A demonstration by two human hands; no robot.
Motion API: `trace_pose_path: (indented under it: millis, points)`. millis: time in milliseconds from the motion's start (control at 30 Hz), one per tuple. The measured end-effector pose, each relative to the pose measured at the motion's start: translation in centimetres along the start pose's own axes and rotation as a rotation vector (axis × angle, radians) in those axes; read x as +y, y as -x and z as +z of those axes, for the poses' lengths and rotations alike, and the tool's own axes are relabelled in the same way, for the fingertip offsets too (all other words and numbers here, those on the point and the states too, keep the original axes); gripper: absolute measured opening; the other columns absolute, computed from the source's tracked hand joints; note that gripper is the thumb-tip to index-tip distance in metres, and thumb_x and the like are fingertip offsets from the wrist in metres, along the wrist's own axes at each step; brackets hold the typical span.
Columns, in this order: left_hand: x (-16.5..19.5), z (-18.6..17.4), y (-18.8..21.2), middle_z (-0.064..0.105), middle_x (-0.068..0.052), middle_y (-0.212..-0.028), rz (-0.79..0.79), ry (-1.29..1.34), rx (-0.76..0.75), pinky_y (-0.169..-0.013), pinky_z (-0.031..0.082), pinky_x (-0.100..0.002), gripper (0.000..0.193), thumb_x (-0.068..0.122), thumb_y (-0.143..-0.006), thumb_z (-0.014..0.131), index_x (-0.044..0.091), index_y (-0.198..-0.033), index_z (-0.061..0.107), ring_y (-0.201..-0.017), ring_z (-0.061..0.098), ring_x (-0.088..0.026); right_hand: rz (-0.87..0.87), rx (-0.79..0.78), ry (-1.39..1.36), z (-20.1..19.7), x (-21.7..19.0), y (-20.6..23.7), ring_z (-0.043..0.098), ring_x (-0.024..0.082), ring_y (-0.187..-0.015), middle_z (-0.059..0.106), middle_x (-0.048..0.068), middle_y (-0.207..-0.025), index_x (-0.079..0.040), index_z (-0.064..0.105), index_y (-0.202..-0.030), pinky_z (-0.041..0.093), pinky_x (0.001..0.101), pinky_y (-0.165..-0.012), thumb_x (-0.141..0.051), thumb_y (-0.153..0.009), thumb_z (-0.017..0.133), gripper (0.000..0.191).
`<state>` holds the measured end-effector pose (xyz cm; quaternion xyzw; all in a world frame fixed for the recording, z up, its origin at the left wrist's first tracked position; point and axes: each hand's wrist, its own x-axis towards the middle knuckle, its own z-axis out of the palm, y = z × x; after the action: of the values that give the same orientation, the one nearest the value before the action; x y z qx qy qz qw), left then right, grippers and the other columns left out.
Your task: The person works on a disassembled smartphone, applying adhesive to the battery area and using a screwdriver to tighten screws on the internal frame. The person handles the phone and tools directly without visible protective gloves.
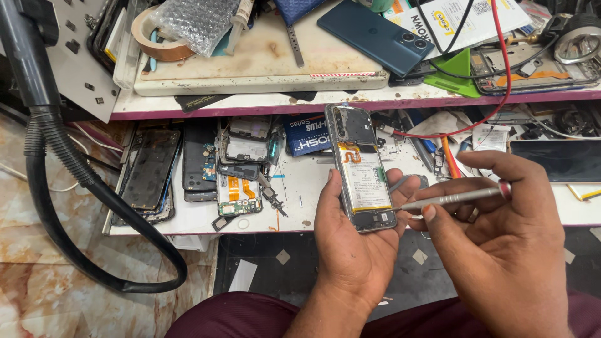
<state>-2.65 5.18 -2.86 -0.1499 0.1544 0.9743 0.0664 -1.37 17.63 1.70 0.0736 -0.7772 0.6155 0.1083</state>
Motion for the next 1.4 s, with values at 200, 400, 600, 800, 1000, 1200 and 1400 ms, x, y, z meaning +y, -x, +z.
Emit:
trace_pose_path:
  millis: [200,400,600,800,1000,1200,1400]
  points:
    - [0.13,0.08,0.08,0.066,-0.012,-0.117,-0.004,-0.034,0.023,-0.081,0.049,-0.034,0.064,0.056,-0.101,0.034,0.009,-0.139,0.055,-0.114,0.067,-0.029,-0.004,0.016,0.005,0.04,0.01,0.12,0.076,0.024,-0.093,0.072,0.023,-0.104,0.002,0.037,-0.137,0.064,0.0320,-0.080,0.013,-0.089,0.062,0.055]
    - [-0.01,-0.08,-0.01,0.067,-0.012,-0.115,-0.012,0.004,-0.018,-0.080,0.049,-0.035,0.062,0.056,-0.102,0.035,0.009,-0.138,0.054,-0.113,0.067,-0.030,-0.018,0.013,-0.030,0.00,0.00,0.17,0.076,0.025,-0.094,0.071,0.023,-0.104,0.002,0.037,-0.137,0.064,0.0331,-0.083,0.012,-0.089,0.062,0.055]
    - [-0.12,-0.23,-0.17,0.066,-0.013,-0.114,-0.015,0.031,-0.039,-0.082,0.050,-0.037,0.063,0.056,-0.102,0.036,0.009,-0.138,0.054,-0.112,0.066,-0.031,0.000,0.024,0.025,0.08,-0.04,0.11,0.076,0.025,-0.096,0.071,0.023,-0.104,0.003,0.037,-0.137,0.065,0.0339,-0.084,0.013,-0.089,0.062,0.055]
    - [-0.02,-0.27,-0.19,0.067,-0.013,-0.115,-0.033,0.045,-0.019,-0.083,0.049,-0.038,0.063,0.057,-0.102,0.036,0.009,-0.138,0.055,-0.113,0.066,-0.032,0.003,0.027,0.015,-0.04,-0.10,0.18,0.076,0.025,-0.095,0.071,0.023,-0.104,0.003,0.037,-0.137,0.065,0.0339,-0.084,0.012,-0.089,0.062,0.055]
    - [0.08,-0.34,-0.12,0.067,-0.013,-0.115,-0.038,0.047,-0.014,-0.086,0.049,-0.039,0.064,0.057,-0.101,0.036,0.009,-0.138,0.055,-0.114,0.066,-0.032,-0.009,0.013,-0.003,0.07,-0.04,0.24,0.076,0.025,-0.095,0.071,0.023,-0.105,0.003,0.037,-0.138,0.064,0.0333,-0.083,0.011,-0.090,0.062,0.054]
    - [0.06,-0.39,-0.11,0.067,-0.014,-0.116,-0.028,0.051,-0.031,-0.086,0.049,-0.040,0.064,0.057,-0.102,0.036,0.007,-0.138,0.054,-0.114,0.066,-0.033,0.015,0.021,0.013,0.20,-0.02,0.17,0.075,0.024,-0.096,0.071,0.023,-0.104,0.002,0.038,-0.137,0.064,0.0331,-0.083,0.013,-0.088,0.062,0.056]
    - [0.07,-0.30,-0.12,0.066,-0.015,-0.116,-0.026,0.066,-0.021,-0.088,0.051,-0.042,0.064,0.056,-0.102,0.036,0.007,-0.138,0.054,-0.113,0.066,-0.033,0.007,0.018,0.027,0.19,-0.03,0.02,0.076,0.025,-0.097,0.071,0.023,-0.104,0.002,0.037,-0.137,0.064,0.0328,-0.084,0.013,-0.088,0.061,0.056]
